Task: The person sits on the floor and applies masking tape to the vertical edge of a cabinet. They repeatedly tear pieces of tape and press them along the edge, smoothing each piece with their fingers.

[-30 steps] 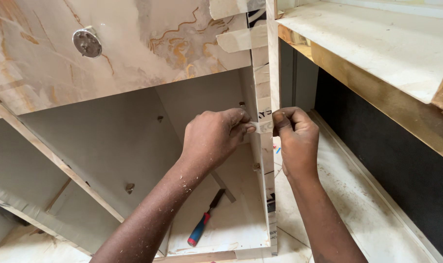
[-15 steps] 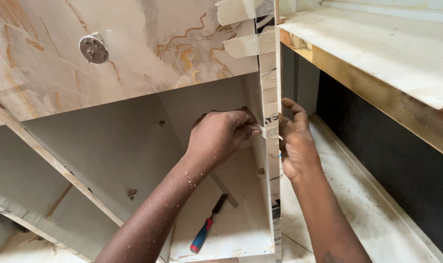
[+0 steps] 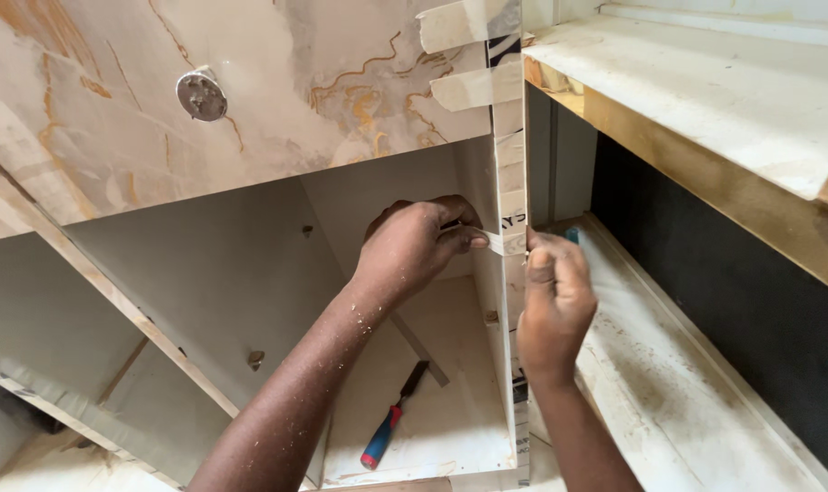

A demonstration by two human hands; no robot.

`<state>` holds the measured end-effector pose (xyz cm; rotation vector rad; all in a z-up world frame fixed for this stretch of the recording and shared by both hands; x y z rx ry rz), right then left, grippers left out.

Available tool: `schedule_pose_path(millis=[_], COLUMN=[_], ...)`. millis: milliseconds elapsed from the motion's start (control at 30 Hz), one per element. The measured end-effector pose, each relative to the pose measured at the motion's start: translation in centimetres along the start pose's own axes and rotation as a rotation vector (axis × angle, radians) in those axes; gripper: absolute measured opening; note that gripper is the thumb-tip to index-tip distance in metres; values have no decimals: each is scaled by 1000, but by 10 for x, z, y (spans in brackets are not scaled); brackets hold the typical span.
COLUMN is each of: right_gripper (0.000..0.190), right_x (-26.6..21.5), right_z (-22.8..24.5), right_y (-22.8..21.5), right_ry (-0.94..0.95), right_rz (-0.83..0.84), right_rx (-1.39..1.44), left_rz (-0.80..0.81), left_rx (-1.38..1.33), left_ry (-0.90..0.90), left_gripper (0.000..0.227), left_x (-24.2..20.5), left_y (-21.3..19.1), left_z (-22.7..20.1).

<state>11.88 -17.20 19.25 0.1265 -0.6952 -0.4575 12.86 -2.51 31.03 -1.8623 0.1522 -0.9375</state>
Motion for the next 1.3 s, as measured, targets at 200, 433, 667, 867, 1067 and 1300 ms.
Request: schedule_pose_path(millis=[200, 433, 667, 867, 1067, 1300], right_gripper=[32, 34, 33, 42, 46, 50], right_x=[-11, -9, -3, 6, 13, 14], right_z=[19, 21, 22, 24, 27, 25], right_y=[13, 11, 21, 32, 43, 46], right_ry=[-256, -328, -278, -205, -100, -29], right_rz=[-183, -189, -163, -268, -321, -356], right_rx=[-342, -424, -373, -600, -743, -837], left_rz=[7, 4, 46, -104, -95, -277], left_rx=[-3, 11, 25, 46, -108, -127], left_ry=[-25, -14, 40, 202, 272, 358], left_gripper=[22, 20, 20, 19, 16, 13], left_x=[0, -2, 1, 13, 25, 21], left_y=[2, 1, -3, 9, 24, 36], left_z=[3, 2, 12, 22, 44, 51])
Point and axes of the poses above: each hand's wrist, its own x-axis towards the middle knuckle, its own y-axis out of the palm, z = x × y, the point moved 4 cm from there along x, towards the middle knuckle, and after that the axes turned 14 degrees about y, right-handed, at the moved point
